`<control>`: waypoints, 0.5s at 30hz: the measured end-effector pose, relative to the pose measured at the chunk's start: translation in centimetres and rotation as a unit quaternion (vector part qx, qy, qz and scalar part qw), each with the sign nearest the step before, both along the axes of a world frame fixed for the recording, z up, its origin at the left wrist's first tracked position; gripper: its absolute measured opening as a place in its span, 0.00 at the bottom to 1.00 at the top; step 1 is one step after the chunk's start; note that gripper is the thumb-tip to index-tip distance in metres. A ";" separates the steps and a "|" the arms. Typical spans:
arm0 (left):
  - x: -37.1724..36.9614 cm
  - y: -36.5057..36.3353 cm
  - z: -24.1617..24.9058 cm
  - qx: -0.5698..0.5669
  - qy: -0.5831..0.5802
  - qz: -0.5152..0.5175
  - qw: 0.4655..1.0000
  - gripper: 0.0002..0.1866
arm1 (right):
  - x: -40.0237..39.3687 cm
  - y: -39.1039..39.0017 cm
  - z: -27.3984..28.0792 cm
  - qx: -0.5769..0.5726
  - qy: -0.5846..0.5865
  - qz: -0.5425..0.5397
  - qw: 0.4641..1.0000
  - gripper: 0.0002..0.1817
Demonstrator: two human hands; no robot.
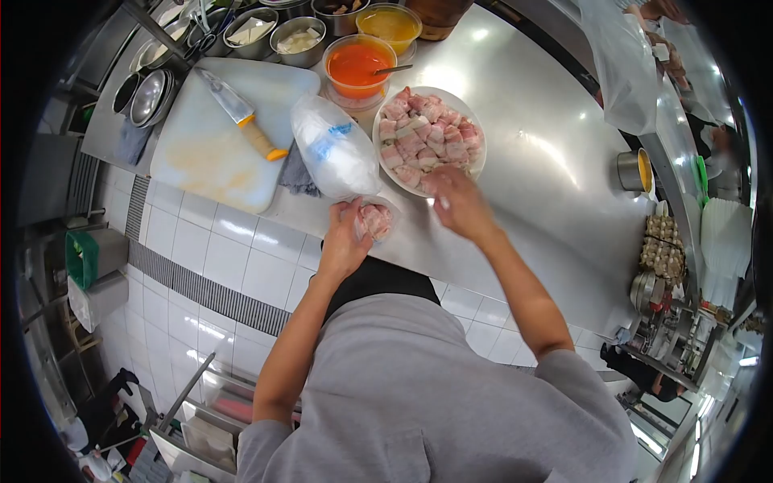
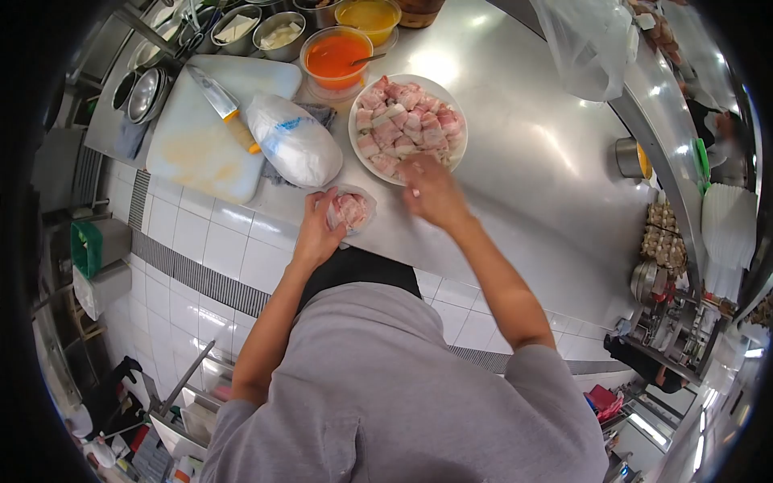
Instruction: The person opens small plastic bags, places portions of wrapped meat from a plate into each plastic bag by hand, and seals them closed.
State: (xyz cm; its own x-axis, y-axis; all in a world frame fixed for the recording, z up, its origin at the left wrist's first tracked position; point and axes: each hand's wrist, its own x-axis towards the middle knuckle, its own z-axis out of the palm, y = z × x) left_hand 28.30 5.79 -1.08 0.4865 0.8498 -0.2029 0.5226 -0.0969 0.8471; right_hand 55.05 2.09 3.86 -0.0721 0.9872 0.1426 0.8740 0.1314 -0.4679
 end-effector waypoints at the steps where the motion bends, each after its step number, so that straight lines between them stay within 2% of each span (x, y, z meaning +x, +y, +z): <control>1: 0.0 -0.1 -0.1 0.000 0.000 0.000 1.000 0.38 | 1.4 0.4 0.0 0.000 0.000 0.000 1.000 0.19; 3: 0.0 -0.2 -0.4 0.000 -0.006 -0.002 1.000 0.38 | 3.5 1.4 -0.6 -0.032 -0.093 0.028 0.995 0.23; 5: 0.0 -0.3 -0.6 -0.004 -0.010 -0.004 1.000 0.37 | 4.8 2.5 -1.4 -0.062 -0.120 0.053 0.989 0.25; 7: 0.0 -0.3 -0.6 -0.008 -0.012 -0.006 1.000 0.37 | 4.9 3.6 -1.4 -0.165 -0.186 0.106 0.963 0.25; 8: -0.1 -0.3 -0.5 -0.013 -0.011 -0.006 1.000 0.37 | 5.0 3.9 -1.3 -0.166 -0.184 0.107 0.963 0.25; 10: -0.1 -0.3 -0.5 -0.018 -0.009 -0.003 1.000 0.36 | 5.0 4.5 -0.7 -0.204 -0.063 0.003 0.977 0.25; 11: -0.2 -0.3 -0.5 -0.015 -0.013 0.002 1.000 0.36 | 5.0 4.8 -0.4 -0.204 -0.063 0.006 0.977 0.25; 13: -0.2 -0.3 -0.5 -0.013 -0.017 0.012 1.000 0.36 | 4.9 5.2 0.0 -0.235 0.036 -0.020 0.971 0.24; 14: -0.1 -0.4 -0.5 -0.021 -0.017 0.017 0.999 0.36 | 5.0 5.1 -0.5 -0.235 0.036 -0.017 0.971 0.24; 15: -0.1 -0.5 -0.5 -0.028 -0.018 0.023 0.999 0.36 | 4.9 4.9 -1.1 -0.224 0.015 0.035 0.974 0.24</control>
